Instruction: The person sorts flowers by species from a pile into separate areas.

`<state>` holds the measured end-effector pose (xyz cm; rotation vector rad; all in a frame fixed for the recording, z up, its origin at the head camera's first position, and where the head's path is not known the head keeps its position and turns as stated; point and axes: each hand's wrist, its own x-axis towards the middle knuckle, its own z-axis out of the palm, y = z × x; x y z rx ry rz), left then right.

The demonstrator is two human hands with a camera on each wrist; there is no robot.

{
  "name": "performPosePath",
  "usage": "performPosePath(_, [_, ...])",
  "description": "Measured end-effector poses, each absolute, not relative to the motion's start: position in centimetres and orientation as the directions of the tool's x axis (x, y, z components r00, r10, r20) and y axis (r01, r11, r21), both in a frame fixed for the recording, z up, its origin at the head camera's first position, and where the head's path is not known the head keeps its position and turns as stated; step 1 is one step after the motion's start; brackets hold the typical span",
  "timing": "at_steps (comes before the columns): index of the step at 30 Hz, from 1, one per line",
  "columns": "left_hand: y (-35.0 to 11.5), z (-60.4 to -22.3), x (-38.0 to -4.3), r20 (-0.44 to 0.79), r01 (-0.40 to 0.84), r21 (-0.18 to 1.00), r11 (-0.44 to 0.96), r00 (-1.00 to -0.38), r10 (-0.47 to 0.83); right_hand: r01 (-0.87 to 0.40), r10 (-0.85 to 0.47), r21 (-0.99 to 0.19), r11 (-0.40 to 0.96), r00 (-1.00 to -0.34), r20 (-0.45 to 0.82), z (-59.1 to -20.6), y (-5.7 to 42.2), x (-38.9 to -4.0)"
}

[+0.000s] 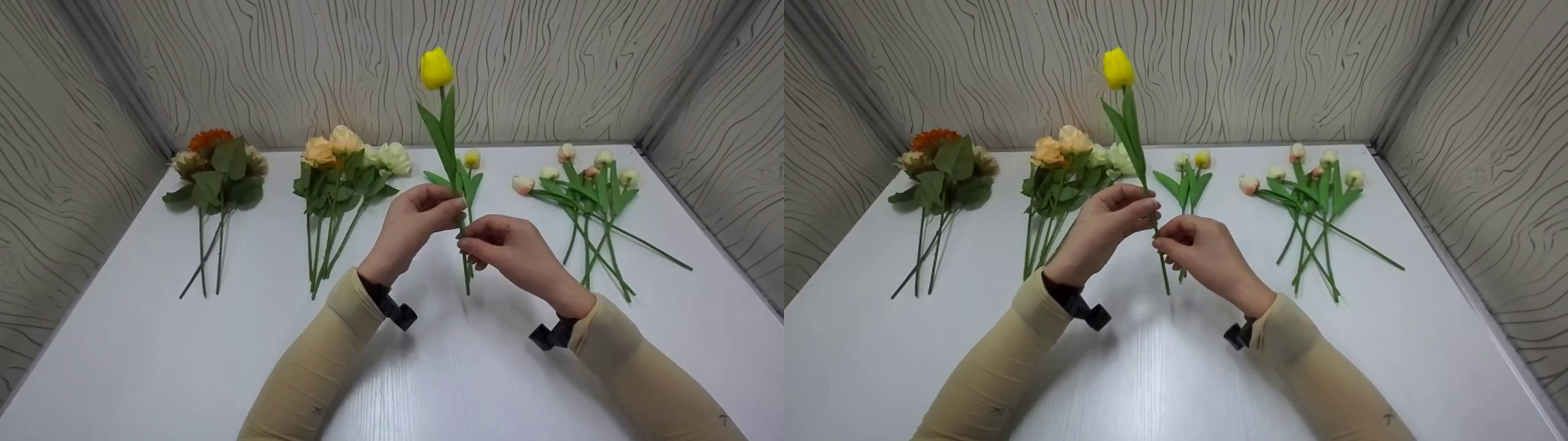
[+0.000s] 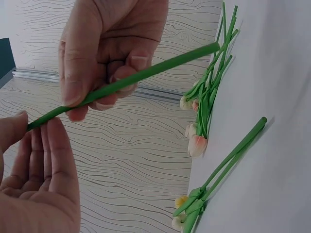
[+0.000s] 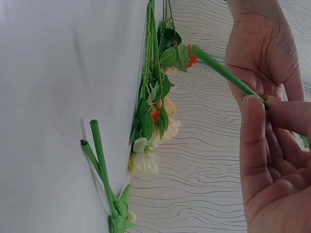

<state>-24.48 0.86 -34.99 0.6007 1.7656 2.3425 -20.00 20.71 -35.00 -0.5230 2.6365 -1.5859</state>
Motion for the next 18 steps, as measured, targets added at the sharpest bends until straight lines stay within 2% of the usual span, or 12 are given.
performPosePath(9, [0.2,-35.7,-25.3,0.197,0.134,0.966,-0.222,-0.935,0.294,-0.257,-0.312,-0.848,0.463,-0.943,0.116,-34.4,21.5,-20.3])
performPosePath(13, [-0.5,-37.0,-26.8,0.088,0.053,0.989,-0.136,-0.96,0.266,-0.269,-0.243,-0.851,0.451,-0.954,0.173,-33.0,23.5,-20.6])
performPosePath(18, [-0.6,-38.5,-29.0,-0.09,-0.088,0.996,0.018,-0.961,0.261,-0.242,-0.106,-0.905,0.351,-0.97,0.218,-31.5,26.6,-20.8])
